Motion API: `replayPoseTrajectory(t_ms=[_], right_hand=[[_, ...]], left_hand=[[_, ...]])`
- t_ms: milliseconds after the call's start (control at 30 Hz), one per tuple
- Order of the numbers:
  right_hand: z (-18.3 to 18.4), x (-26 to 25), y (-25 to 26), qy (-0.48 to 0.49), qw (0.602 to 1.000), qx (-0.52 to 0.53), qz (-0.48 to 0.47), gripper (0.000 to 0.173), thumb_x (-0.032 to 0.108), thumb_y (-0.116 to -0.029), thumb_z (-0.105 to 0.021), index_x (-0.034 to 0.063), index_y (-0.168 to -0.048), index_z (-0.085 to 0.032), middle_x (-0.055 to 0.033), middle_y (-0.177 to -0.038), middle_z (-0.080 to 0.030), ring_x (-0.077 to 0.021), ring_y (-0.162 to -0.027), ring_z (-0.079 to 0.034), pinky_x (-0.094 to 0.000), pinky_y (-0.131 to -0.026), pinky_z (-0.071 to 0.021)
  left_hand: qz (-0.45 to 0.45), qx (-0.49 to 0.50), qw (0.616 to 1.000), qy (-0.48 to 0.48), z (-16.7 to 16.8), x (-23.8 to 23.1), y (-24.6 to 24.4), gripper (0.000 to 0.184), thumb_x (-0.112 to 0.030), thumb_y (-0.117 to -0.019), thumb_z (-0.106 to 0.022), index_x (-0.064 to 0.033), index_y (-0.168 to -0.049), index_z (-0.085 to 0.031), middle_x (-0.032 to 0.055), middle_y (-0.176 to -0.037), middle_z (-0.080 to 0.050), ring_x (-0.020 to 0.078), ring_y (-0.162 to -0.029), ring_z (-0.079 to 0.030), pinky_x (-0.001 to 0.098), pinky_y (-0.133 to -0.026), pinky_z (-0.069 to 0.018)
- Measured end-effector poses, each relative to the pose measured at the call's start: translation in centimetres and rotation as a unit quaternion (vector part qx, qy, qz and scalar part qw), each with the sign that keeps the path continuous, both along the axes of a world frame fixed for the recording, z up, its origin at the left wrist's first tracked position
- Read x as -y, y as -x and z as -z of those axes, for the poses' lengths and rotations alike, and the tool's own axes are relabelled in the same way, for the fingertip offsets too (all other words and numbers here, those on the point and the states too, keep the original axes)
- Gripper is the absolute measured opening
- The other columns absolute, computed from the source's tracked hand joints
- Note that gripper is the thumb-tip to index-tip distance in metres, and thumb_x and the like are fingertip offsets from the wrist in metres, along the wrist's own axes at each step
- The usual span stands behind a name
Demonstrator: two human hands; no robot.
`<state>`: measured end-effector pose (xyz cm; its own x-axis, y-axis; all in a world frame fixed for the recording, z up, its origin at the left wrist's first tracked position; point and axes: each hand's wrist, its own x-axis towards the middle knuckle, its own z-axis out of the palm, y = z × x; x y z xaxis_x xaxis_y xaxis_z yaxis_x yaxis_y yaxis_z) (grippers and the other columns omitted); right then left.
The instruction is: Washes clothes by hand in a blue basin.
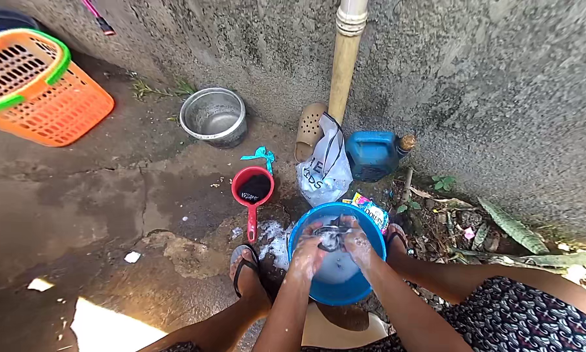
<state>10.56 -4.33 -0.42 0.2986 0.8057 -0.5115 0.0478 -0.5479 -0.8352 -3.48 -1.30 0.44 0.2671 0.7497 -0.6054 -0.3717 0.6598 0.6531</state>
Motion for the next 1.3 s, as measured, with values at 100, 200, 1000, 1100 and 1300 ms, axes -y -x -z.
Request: replayPoseTrajectory(t_ms=[100,200,1000,1100,1300], right_hand=[[-1.0,-0.7,-0.2,0.036,0.957,-0.242,0.159,0.030,0.005,-0.1059,-0.044,0.0005,-0.135,-0.050,-0.0144,-0.109,-0.066,-0.0208,-0.092,-0.066,-0.0388,-0.078,-0.0584],[-2.2,0.1,0.8,-0.049,0.961,-0.259,0.083,0.034,-0.010,-0.0811,-0.058,-0.0014,-0.114,-0.056,-0.0109,-0.101,-0.065,-0.0180,-0.091,-0.065,-0.0373,-0.080,-0.0576],[0.5,-2.7,1.1,0.054,0.953,-0.220,0.203,0.022,0.018,-0.1042,-0.056,0.0007,-0.117,-0.063,-0.0099,-0.094,-0.066,-0.0165,-0.081,-0.065,-0.0351,-0.073,-0.0570],[1.5,-2.8,4.0,0.031,0.975,-0.192,0.106,0.025,0.016,-0.1079,-0.048,-0.0023,-0.112,-0.065,-0.0097,-0.094,-0.069,-0.0143,-0.083,-0.066,-0.0327,-0.077,-0.0569],[6.3,-3.5,0.0,0.133,0.925,0.297,-0.198,0.064,0.036,-0.0973,-0.067,-0.0001,-0.147,-0.050,-0.0255,-0.149,-0.051,-0.0383,-0.142,-0.046,-0.0532,-0.119,-0.0358]], left_hand=[[0.093,-0.076,0.990,-0.078,0.9,-0.3,0.8,0.058,0.009,-0.0834,-0.063,0.0022,-0.137,-0.043,0.0195,-0.120,-0.062,0.0246,-0.104,-0.066,0.0407,-0.088,-0.0578],[0.180,-0.364,0.891,-0.206,1.8,-0.8,0.7,0.053,-0.008,-0.0849,-0.073,-0.0009,-0.134,-0.054,0.0227,-0.116,-0.067,0.0315,-0.107,-0.067,0.0504,-0.093,-0.0539],[-0.106,0.128,0.981,0.100,0.3,0.3,-0.8,0.026,-0.010,-0.1028,-0.035,-0.0038,-0.099,-0.060,0.0100,-0.087,-0.068,0.0203,-0.080,-0.068,0.0389,-0.072,-0.0587],[-0.115,0.208,0.967,0.087,1.2,-0.3,0.7,0.034,-0.021,-0.1083,-0.030,-0.0047,-0.106,-0.060,0.0110,-0.089,-0.070,0.0209,-0.081,-0.071,0.0393,-0.072,-0.0609],[-0.087,0.212,0.973,0.027,1.1,-2.5,4.6,0.029,-0.017,-0.1106,-0.032,-0.0044,-0.123,-0.056,0.0124,-0.102,-0.071,0.0197,-0.090,-0.072,0.0362,-0.079,-0.0616]])
